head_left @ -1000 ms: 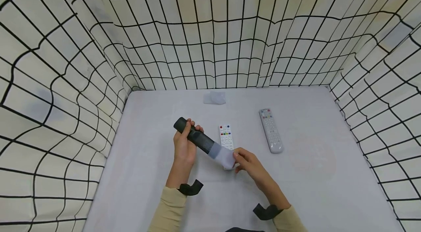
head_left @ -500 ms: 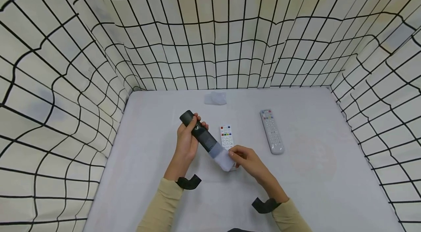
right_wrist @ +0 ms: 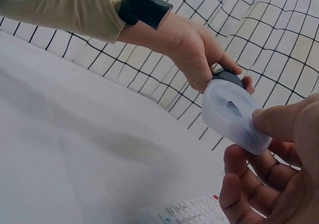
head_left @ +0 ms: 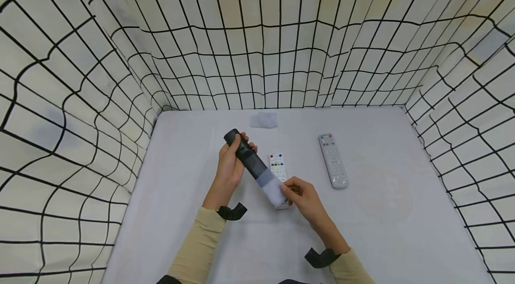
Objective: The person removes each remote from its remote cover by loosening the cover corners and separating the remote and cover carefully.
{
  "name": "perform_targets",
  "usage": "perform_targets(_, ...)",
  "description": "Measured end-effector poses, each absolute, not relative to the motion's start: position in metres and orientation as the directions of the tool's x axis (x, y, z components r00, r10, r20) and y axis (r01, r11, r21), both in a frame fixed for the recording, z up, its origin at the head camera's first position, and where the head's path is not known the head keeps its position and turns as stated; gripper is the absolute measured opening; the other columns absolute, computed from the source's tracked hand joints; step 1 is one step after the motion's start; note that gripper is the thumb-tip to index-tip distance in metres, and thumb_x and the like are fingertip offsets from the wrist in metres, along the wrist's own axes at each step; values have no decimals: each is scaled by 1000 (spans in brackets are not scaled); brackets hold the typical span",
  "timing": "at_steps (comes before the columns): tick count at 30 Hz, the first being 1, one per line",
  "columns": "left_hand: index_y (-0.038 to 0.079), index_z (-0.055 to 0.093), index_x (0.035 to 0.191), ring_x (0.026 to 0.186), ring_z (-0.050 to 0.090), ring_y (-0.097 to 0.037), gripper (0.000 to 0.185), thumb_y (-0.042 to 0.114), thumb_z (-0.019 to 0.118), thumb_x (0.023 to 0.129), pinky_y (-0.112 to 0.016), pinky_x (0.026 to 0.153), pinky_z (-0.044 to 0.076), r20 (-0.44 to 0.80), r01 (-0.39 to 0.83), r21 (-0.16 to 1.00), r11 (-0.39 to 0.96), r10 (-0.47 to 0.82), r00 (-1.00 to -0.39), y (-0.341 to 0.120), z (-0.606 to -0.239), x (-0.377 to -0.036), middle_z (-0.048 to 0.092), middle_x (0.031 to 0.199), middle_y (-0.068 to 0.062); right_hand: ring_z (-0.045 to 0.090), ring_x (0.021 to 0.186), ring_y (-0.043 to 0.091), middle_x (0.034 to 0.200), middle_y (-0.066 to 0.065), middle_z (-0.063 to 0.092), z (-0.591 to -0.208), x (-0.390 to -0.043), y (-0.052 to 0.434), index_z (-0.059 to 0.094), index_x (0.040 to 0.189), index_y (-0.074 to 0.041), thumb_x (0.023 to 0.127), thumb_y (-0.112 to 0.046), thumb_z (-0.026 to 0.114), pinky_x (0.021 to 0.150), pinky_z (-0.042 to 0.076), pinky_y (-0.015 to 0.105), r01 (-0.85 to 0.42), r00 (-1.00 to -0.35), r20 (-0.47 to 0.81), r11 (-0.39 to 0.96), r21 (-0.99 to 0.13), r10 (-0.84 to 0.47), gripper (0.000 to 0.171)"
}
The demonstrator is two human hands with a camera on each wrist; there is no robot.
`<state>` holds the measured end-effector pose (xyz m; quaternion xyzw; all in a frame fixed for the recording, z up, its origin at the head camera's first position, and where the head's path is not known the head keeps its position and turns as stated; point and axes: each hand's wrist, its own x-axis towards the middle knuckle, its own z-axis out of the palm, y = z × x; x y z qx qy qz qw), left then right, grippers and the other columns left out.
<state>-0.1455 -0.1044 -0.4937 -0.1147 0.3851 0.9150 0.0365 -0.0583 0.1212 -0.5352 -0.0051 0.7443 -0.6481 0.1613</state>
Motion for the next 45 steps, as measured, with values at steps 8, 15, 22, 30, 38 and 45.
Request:
perform_targets(8, 0, 52, 129, 87, 62, -17, 29, 24, 49, 112, -33, 91, 58, -236, -155, 683, -713, -15, -972, -104, -493, -148, 60, 104, -2, 61, 75, 17, 87, 5, 67, -533, -52, 119, 67, 108, -2, 102, -19, 69, 69, 53, 31, 237, -947, -258, 126, -963, -191, 18)
perform_targets(15, 2, 54, 124, 86, 63, -17, 25, 23, 49, 111, -33, 89, 59, -229, -155, 674, -722, -5, -973, -105, -492, -149, 60, 104, -3, 62, 73, 15, 85, 3, 67, -534, -51, 119, 67, 108, -1, 102, -19, 69, 69, 55, 30, 218, -951, -236, 107, -970, -199, 19)
perform_targets(22, 0, 51, 126, 85, 62, -16, 27, 23, 48, 112, -32, 87, 58, -221, -172, 667, -725, 28, -975, -106, -492, -147, 60, 104, -3, 62, 73, 13, 87, 5, 66, -532, -52, 127, 67, 108, -2, 103, -19, 68, 71, 56, 31, 174, -943, -205, 137, -975, -262, 18)
perform_targets(30, 1, 50, 126, 84, 62, -16, 27, 23, 48, 112, -32, 87, 57, -212, -172, 659, -732, 38, -977, -104, -491, -148, 60, 103, -2, 62, 73, 13, 88, 6, 66, -527, -55, 134, 67, 109, -2, 104, -18, 66, 72, 56, 31, 140, -938, -180, 152, -978, -295, 17)
perform_targets(38, 2, 52, 122, 80, 61, -17, 24, 23, 47, 112, -32, 85, 56, -249, -137, 609, -782, -24, -968, -103, -491, -150, 60, 99, -3, 61, 72, 12, 86, 2, 65, -525, -53, 128, 66, 110, -1, 103, -19, 67, 70, 55, 29, 190, -944, -213, 111, -975, -251, 19)
perform_targets(45, 0, 50, 124, 80, 60, -17, 26, 23, 47, 112, -32, 84, 56, -244, -127, 595, -793, -28, -969, -104, -494, -151, 59, 99, -3, 61, 72, 12, 86, 3, 65, -525, -51, 127, 65, 111, 1, 103, -19, 67, 70, 55, 25, 199, -945, -222, 118, -973, -240, 21)
